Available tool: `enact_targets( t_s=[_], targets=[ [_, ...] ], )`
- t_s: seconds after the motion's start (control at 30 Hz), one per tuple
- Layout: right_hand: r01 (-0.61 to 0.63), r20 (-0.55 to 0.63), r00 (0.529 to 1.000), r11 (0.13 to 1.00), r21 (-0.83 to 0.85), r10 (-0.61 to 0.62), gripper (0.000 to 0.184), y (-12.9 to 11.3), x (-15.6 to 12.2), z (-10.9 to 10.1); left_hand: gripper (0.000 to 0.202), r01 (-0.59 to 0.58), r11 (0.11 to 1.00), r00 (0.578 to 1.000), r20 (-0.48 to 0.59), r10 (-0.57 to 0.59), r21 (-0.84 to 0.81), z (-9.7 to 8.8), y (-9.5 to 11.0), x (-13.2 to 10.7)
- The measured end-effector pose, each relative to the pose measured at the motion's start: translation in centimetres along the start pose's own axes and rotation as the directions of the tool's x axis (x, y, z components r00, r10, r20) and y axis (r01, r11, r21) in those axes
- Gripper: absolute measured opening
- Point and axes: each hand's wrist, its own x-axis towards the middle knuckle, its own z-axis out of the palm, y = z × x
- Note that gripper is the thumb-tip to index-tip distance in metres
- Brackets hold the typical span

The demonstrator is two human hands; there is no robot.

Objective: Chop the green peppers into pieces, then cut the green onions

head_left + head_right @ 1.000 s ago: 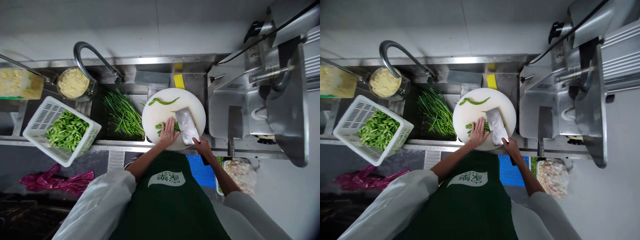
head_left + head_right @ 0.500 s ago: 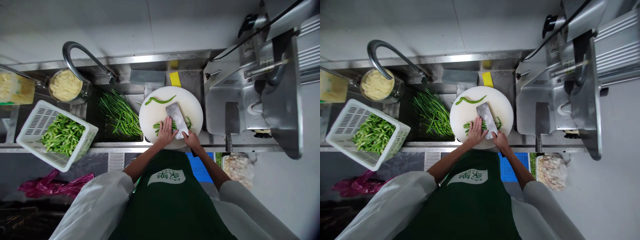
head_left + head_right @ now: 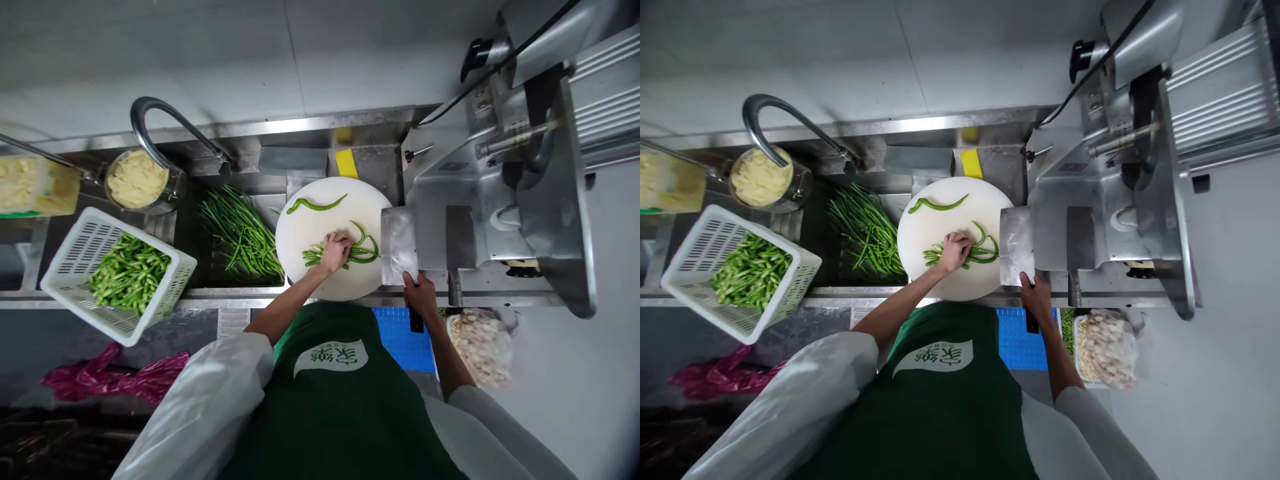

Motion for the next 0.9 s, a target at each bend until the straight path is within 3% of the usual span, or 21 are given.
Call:
enact_targets(
  t_s=[0.17,0.27,0.43,0.63,0.77,0.9],
  targets=[
    [0.064,0.13,0.99,0.997,-0.03,-0.06,0.045,-0.5,-0.6,1.3,0.046,0.009,1.0,0.979,-0.204,-0.009,-0.001,-0.6,0.5,-3.6],
    [0.095,0.17,0.982,0.994,-0.058,-0.084,0.045,-0.6,-0.4,2.2,0.056,0.023,0.987,0.991,-0.132,-0.001,0.162,0.8,2.2,-5.1],
    [0.062,0.182,0.983,0.989,-0.131,-0.038,0.045,0.1,0.0,2.6,0.08,0.006,0.941,1.0,-0.028,0.004,0.34,3.0,3.9,-5.4],
    [0.116,0.228,0.971,0.977,-0.18,-0.074,0.045,-2.2,0.6,4.9,0.084,-0.01,0.943,1.0,-0.022,0.019,0.332,2.6,3.6,-5.2],
    [0.11,0.181,0.981,0.965,-0.236,-0.068,0.047,-4.7,0.8,7.3,0.083,-0.007,0.947,1.0,-0.025,0.016,0.322,2.7,3.6,-5.2],
    [0.128,0.175,0.98,0.969,-0.21,-0.091,0.044,-5.3,0.9,7.0,0.079,-0.058,0.957,0.998,0.006,0.059,0.285,1.9,3.2,-6.1]
  ],
)
